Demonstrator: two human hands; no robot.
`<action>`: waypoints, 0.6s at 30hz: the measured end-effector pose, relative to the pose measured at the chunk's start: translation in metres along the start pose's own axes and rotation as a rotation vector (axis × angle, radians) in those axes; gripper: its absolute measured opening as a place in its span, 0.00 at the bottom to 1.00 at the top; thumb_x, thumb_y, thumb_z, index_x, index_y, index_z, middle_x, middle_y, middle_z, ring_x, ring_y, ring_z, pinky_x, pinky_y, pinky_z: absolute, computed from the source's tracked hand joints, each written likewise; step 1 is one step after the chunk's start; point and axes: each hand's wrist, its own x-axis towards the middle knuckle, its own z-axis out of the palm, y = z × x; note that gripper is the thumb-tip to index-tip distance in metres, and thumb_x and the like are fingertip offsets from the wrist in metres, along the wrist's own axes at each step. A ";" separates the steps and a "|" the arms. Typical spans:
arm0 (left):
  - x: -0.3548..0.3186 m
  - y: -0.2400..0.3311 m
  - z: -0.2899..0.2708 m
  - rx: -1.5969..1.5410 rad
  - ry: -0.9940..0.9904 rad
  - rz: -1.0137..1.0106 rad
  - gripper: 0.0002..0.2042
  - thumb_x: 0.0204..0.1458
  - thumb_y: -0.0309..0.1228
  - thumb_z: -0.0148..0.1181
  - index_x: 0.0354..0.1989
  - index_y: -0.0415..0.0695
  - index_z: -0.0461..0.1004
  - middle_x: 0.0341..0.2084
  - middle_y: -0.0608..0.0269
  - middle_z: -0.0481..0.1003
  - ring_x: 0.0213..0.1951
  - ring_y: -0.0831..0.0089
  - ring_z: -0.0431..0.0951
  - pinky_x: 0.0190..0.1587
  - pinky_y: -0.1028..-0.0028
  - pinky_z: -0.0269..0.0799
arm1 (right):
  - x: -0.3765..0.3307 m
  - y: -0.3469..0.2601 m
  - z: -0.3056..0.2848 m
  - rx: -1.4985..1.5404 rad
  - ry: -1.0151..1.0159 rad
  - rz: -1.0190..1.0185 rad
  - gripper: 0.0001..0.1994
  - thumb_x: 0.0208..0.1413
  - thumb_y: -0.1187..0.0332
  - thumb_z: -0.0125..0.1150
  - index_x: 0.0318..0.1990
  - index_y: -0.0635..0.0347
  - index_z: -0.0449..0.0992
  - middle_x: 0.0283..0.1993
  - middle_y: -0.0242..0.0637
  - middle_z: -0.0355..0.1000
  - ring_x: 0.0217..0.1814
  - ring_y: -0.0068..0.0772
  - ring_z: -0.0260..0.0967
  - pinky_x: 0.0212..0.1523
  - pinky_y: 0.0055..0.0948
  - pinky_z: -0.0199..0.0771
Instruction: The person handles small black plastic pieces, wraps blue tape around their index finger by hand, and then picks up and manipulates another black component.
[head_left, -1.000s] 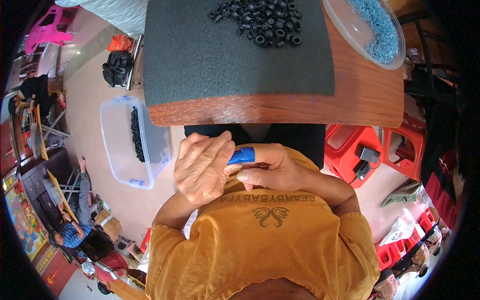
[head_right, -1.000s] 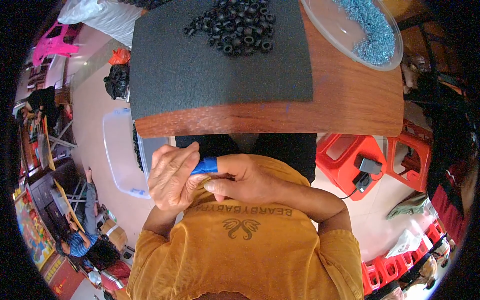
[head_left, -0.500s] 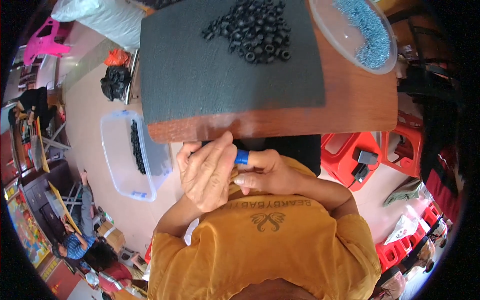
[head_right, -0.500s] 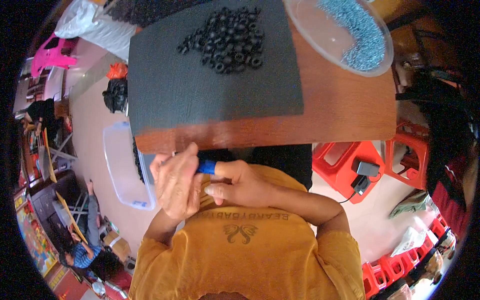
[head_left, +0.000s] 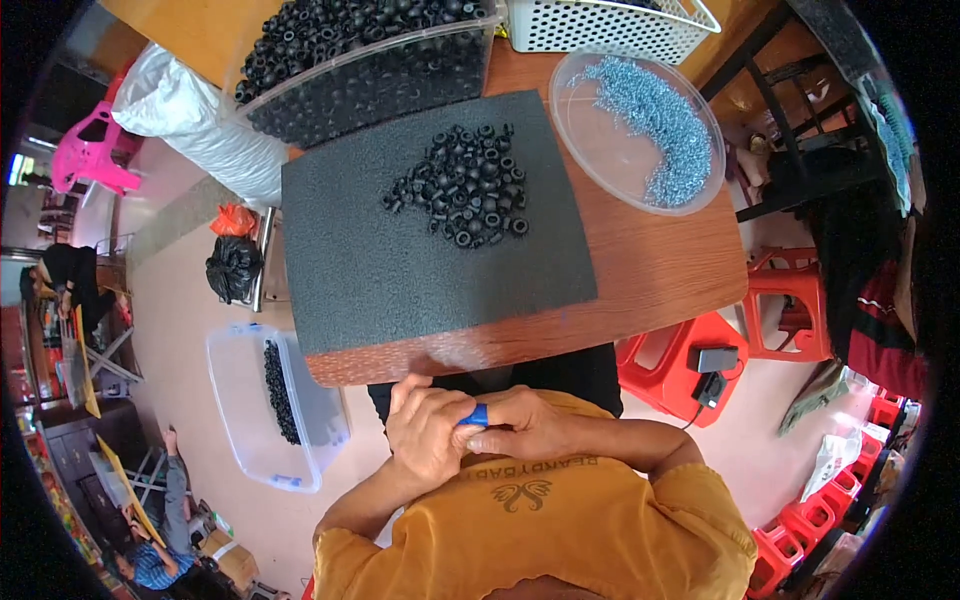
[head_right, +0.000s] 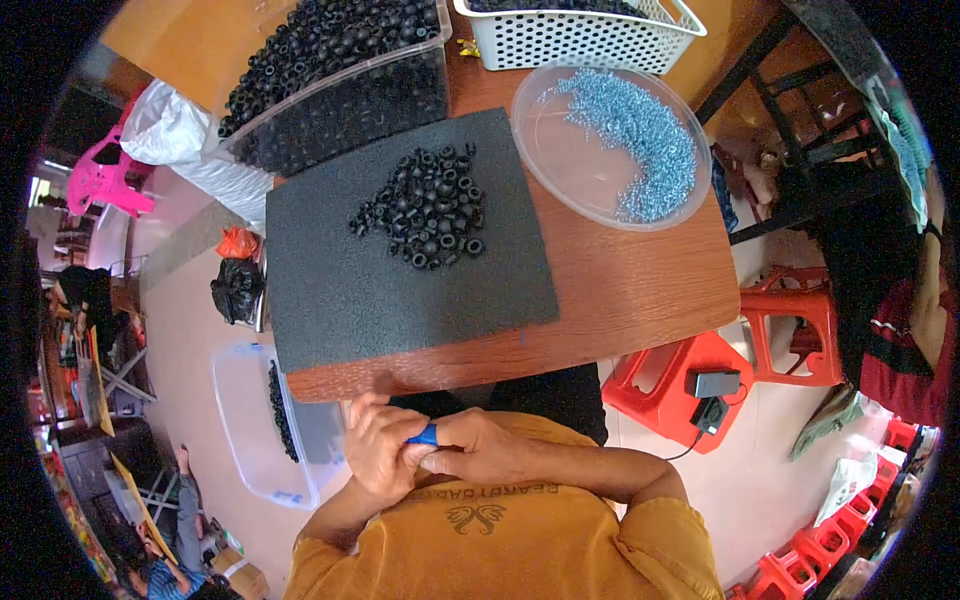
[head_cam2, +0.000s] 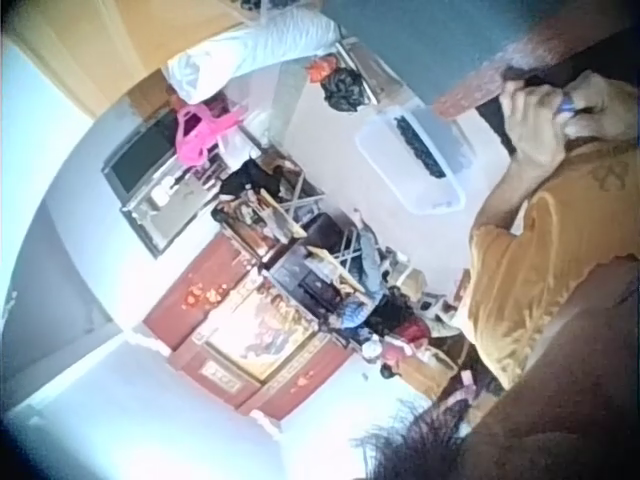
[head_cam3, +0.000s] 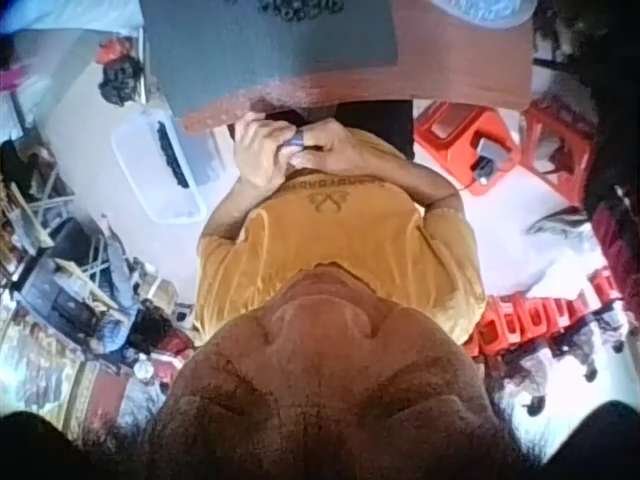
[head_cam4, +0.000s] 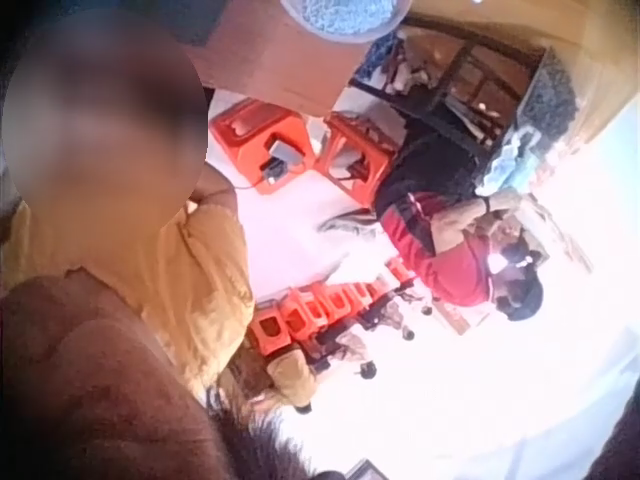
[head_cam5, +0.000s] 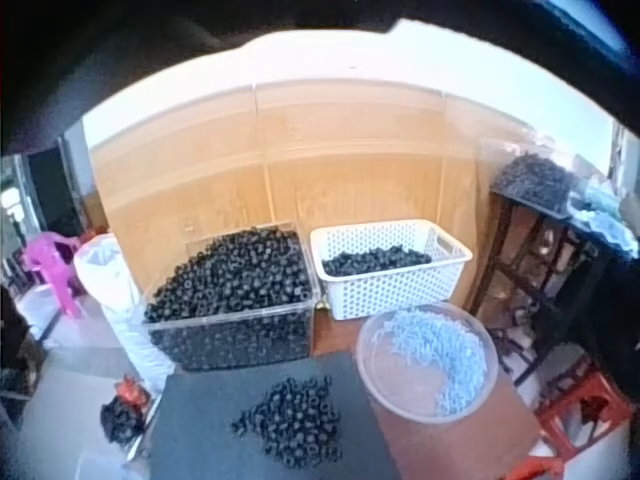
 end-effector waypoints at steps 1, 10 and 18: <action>0.001 -0.003 -0.001 -0.116 -0.001 -0.038 0.13 0.45 0.35 0.61 0.34 0.40 0.69 0.32 0.55 0.74 0.33 0.61 0.72 0.41 0.62 0.63 | -0.001 -0.001 0.001 0.022 0.029 -0.035 0.05 0.50 0.71 0.57 0.32 0.63 0.72 0.25 0.43 0.70 0.27 0.32 0.70 0.28 0.31 0.67; 0.031 -0.013 -0.028 -0.276 0.235 -0.304 0.18 0.41 0.22 0.63 0.42 0.35 0.68 0.40 0.50 0.72 0.41 0.61 0.72 0.42 0.69 0.67 | 0.014 -0.016 -0.021 -0.544 0.254 -0.354 0.07 0.44 0.77 0.59 0.33 0.65 0.73 0.20 0.40 0.64 0.19 0.41 0.64 0.19 0.36 0.61; 0.068 -0.041 -0.046 -0.017 0.124 -0.296 0.04 0.48 0.22 0.57 0.31 0.35 0.72 0.29 0.56 0.74 0.32 0.70 0.73 0.37 0.76 0.68 | -0.007 -0.042 -0.051 -0.435 0.471 -0.200 0.06 0.43 0.78 0.61 0.32 0.66 0.75 0.19 0.42 0.68 0.19 0.37 0.68 0.20 0.29 0.64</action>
